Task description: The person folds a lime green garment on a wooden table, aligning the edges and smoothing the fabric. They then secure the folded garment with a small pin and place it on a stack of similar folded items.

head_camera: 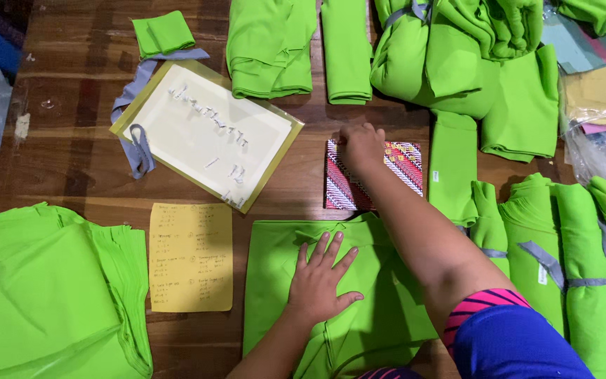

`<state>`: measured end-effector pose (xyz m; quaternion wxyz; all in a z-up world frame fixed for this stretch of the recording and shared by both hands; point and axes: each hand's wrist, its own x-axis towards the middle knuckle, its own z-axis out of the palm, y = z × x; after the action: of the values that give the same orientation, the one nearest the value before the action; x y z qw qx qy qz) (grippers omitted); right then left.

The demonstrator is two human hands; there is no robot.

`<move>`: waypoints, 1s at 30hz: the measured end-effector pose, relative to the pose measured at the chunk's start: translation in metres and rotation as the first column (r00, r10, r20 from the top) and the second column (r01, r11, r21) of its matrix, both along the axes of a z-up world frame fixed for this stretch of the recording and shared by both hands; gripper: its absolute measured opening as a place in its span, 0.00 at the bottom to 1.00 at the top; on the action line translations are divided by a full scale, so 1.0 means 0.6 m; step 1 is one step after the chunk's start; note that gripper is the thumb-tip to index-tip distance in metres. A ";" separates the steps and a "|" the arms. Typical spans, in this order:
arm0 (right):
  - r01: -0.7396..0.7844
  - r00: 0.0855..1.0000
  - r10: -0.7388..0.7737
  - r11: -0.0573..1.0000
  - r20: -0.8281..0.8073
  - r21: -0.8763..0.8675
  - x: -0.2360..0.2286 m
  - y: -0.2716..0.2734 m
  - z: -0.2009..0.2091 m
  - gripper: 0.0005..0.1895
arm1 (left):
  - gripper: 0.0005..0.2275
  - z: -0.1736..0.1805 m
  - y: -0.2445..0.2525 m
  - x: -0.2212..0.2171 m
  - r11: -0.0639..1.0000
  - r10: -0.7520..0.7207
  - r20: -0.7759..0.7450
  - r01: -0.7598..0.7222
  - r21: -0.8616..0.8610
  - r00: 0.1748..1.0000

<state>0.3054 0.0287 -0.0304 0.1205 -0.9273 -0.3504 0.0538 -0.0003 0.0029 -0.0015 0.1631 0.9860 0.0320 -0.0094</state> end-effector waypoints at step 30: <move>0.772 0.587 -0.226 0.445 -0.777 0.453 -0.402 -0.617 -0.113 0.22 | 0.30 0.002 -0.081 0.002 0.983 0.076 -0.112 -0.056 0.175 0.991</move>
<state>0.0641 -0.3417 -0.0981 0.6150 -0.7717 0.0359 0.1581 0.0011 -0.0459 -0.0006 0.0760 0.9925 0.0749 -0.0597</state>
